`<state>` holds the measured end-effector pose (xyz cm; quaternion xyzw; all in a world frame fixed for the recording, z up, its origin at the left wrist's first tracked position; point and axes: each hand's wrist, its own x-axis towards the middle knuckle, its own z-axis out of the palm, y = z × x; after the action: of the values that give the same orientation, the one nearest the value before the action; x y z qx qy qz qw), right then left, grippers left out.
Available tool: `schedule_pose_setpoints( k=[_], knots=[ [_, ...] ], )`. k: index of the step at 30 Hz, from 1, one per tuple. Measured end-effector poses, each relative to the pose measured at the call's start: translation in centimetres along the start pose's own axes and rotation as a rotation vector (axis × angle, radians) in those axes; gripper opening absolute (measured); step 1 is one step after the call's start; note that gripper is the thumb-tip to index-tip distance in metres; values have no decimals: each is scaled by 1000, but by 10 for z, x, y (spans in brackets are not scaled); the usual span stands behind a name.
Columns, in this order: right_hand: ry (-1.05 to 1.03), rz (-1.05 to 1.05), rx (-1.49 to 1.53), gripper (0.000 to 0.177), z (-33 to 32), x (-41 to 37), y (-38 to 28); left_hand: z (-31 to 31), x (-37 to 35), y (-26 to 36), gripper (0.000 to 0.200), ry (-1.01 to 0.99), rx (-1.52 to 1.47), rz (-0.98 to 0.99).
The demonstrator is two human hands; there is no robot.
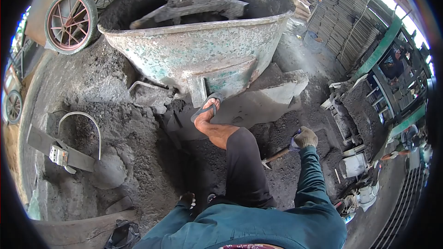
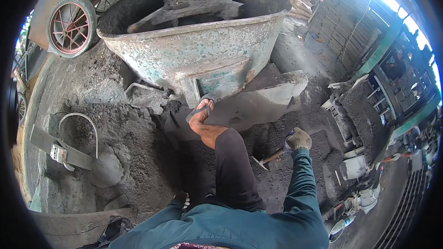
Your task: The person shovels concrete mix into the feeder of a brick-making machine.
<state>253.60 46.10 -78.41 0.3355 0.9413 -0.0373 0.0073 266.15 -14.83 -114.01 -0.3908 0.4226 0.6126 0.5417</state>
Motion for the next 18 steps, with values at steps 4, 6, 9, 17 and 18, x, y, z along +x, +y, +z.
schedule_pose_setpoints(
  k=[4,6,9,17,18],
  knots=[
    [-26,44,8,24,-19,-16,21,8,-3,35,23,-189,-225,48],
    [-18,45,18,24,-11,-20,48,4,5,58,27,-261,-267,94],
    [-30,76,-15,24,-15,-34,82,15,15,109,28,-204,-90,236],
    [-17,215,150,24,-2,-109,152,88,-37,184,10,1,-47,610],
    [19,219,157,24,22,-113,177,97,-39,180,9,41,-39,594]
  ],
)
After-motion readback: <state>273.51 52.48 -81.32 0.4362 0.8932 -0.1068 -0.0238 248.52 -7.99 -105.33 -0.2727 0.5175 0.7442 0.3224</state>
